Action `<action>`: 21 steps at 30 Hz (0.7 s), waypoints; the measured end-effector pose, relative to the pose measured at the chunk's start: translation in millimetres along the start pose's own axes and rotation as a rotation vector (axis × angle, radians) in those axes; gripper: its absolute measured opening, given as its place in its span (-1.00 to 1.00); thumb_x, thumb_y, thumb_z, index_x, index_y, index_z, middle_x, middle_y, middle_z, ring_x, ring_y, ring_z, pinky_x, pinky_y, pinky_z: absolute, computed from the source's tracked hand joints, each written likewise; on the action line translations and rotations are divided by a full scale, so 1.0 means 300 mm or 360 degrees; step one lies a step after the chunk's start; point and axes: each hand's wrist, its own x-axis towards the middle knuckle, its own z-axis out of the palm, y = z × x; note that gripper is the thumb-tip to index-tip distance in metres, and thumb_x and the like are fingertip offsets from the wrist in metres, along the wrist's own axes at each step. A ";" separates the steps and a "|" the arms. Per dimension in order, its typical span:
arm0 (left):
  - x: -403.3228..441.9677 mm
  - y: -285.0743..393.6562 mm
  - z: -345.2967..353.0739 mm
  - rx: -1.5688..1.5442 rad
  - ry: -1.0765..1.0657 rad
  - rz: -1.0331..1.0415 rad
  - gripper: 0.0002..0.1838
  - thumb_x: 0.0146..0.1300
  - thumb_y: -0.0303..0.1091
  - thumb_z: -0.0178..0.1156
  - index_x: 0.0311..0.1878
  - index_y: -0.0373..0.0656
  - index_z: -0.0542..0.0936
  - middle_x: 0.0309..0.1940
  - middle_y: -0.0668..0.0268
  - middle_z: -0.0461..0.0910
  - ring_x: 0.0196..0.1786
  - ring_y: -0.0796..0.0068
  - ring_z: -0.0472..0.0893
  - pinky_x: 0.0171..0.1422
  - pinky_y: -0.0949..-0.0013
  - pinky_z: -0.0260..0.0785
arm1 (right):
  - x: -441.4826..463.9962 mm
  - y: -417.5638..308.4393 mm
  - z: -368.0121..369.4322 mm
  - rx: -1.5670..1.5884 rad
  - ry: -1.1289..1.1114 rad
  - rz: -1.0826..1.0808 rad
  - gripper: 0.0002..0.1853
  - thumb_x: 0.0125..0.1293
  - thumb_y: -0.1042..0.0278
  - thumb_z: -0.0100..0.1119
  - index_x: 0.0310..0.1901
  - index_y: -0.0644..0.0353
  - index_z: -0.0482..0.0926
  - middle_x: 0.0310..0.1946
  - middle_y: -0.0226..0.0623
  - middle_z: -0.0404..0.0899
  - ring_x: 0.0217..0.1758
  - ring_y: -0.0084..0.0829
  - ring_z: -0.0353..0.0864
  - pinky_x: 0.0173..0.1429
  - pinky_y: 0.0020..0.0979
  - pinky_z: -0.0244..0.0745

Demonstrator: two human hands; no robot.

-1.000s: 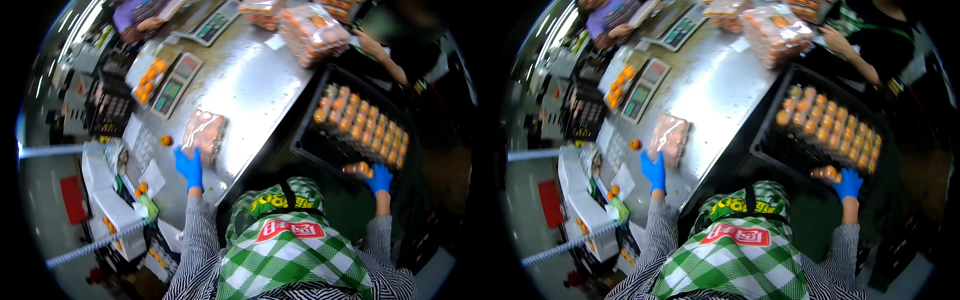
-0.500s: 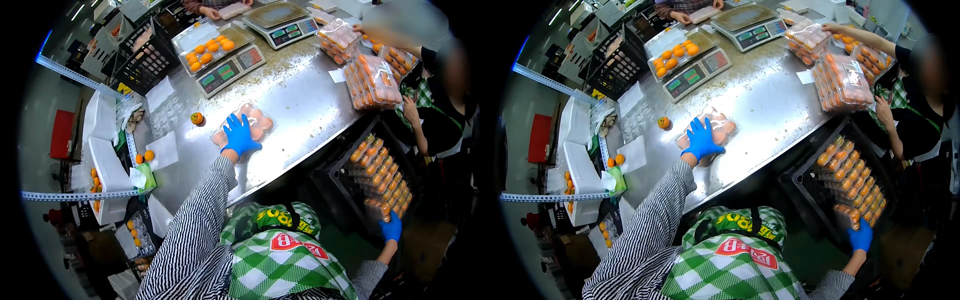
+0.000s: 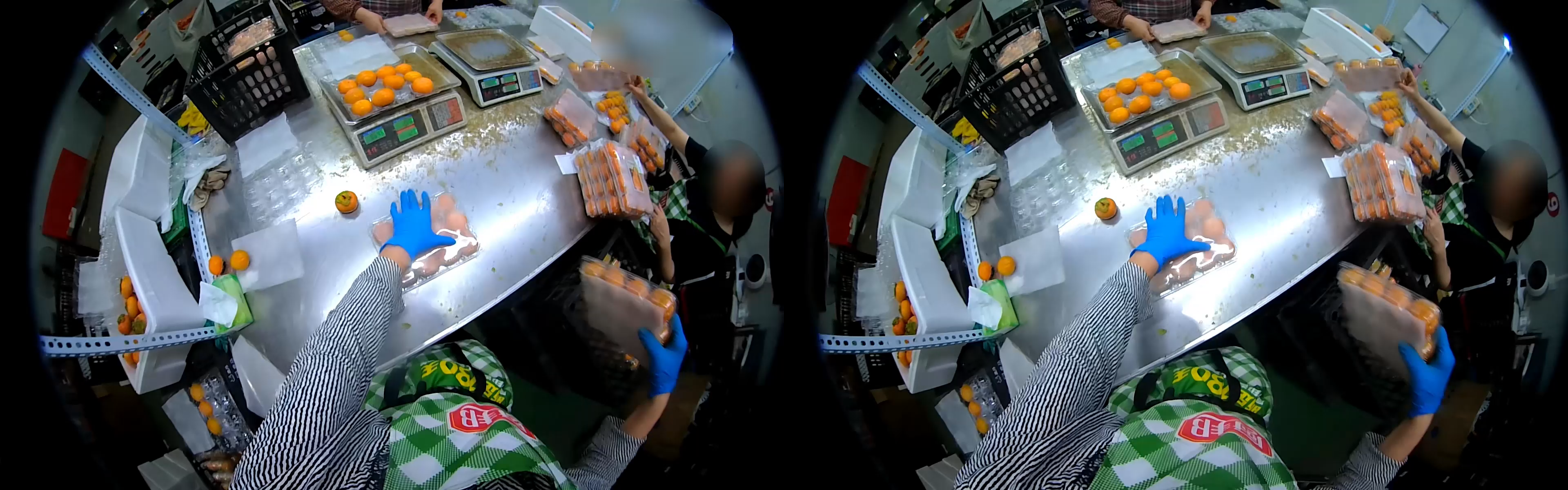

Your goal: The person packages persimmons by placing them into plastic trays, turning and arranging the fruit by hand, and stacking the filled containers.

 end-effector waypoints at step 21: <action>-0.193 0.121 -0.034 -0.1774 0.0117 -0.0789 -0.24 0.26 0.05 0.11 0.38 -0.24 0.16 0.22 0.03 0.35 0.23 0.18 0.41 0.27 0.22 0.27 | 0.541 -0.149 1.063 0.1017 -0.0908 0.0246 -0.58 -0.02 0.46 0.41 -0.08 0.27 0.52 -0.22 -0.29 0.60 -0.20 -0.48 0.59 -0.12 -0.46 0.55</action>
